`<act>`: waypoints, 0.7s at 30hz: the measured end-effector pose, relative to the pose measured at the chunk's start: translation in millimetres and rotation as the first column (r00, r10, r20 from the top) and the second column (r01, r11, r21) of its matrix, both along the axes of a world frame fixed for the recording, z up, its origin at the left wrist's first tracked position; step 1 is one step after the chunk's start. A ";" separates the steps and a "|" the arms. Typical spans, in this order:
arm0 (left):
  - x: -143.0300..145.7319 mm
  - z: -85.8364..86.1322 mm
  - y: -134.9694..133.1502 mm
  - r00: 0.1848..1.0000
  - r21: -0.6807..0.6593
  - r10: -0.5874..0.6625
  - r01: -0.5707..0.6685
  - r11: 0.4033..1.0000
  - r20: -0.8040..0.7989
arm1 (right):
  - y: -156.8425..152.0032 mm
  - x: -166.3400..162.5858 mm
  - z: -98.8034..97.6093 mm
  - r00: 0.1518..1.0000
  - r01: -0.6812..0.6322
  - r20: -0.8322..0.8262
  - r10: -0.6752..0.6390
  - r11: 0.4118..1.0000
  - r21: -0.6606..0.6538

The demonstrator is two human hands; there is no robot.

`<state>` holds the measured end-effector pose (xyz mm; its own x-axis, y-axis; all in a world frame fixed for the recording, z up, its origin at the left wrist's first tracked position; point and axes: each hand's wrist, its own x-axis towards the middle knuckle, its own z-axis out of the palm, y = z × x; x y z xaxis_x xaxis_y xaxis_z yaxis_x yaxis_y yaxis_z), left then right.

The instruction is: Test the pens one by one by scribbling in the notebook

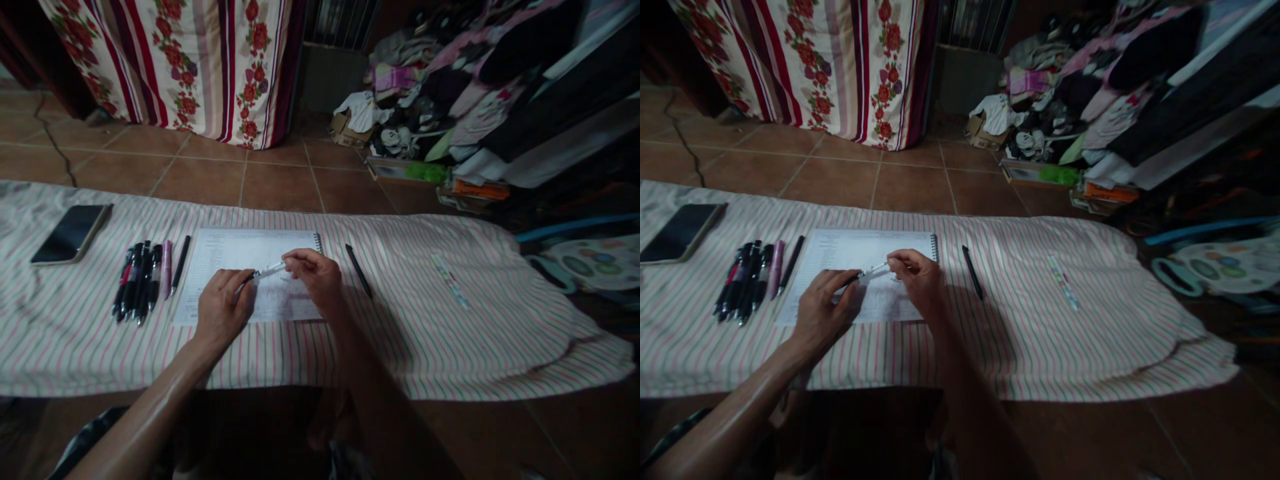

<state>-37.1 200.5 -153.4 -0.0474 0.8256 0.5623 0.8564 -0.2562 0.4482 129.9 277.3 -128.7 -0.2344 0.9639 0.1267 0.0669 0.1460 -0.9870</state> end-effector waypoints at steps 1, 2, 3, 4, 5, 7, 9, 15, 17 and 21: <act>0.1 0.6 -0.3 1.000 0.003 -0.005 0.005 1.000 0.003 | -0.2 -0.8 -0.7 1.000 0.006 0.004 -0.006 1.000 0.000; 0.2 0.9 -0.5 1.000 0.006 -0.009 0.009 1.000 0.002 | -0.5 -1.6 -1.5 1.000 0.009 0.002 -0.009 1.000 0.000; 0.2 1.2 -0.6 1.000 0.010 -0.012 0.012 1.000 -0.002 | -0.8 -2.5 -2.3 1.000 0.009 -0.003 -0.009 1.000 0.000; 0.1 1.2 -0.6 1.000 0.013 -0.015 0.015 1.000 -0.008 | -1.1 -3.4 -3.0 1.000 0.005 -0.008 -0.005 1.000 0.002; 0.0 1.1 -0.6 1.000 0.015 -0.018 0.018 1.000 -0.013 | -1.5 -4.2 -3.5 1.000 0.000 -0.009 0.000 1.000 0.005; -0.2 0.4 -0.2 1.000 0.024 -0.025 0.025 0.999 -0.018 | -2.7 -5.9 -4.1 1.000 -0.010 0.011 0.010 1.000 0.022; -0.2 -0.6 0.2 0.999 0.033 -0.033 0.034 0.999 -0.017 | -4.3 -7.5 -3.9 0.999 -0.023 0.050 0.021 0.998 0.050; -0.1 -3.1 0.8 0.999 0.035 -0.032 0.032 0.999 -0.020 | -8.7 -12.0 -3.2 0.994 -0.051 0.104 0.044 0.997 0.063; 0.0 -3.3 0.7 1.000 0.032 -0.029 0.029 0.999 -0.012 | -8.2 -12.5 -4.0 0.995 -0.049 0.091 0.046 0.998 0.034; -0.1 -3.2 0.5 0.999 0.036 -0.040 0.040 0.999 0.000 | -1.5 -6.9 -5.2 0.998 -0.047 0.044 0.047 0.999 -0.019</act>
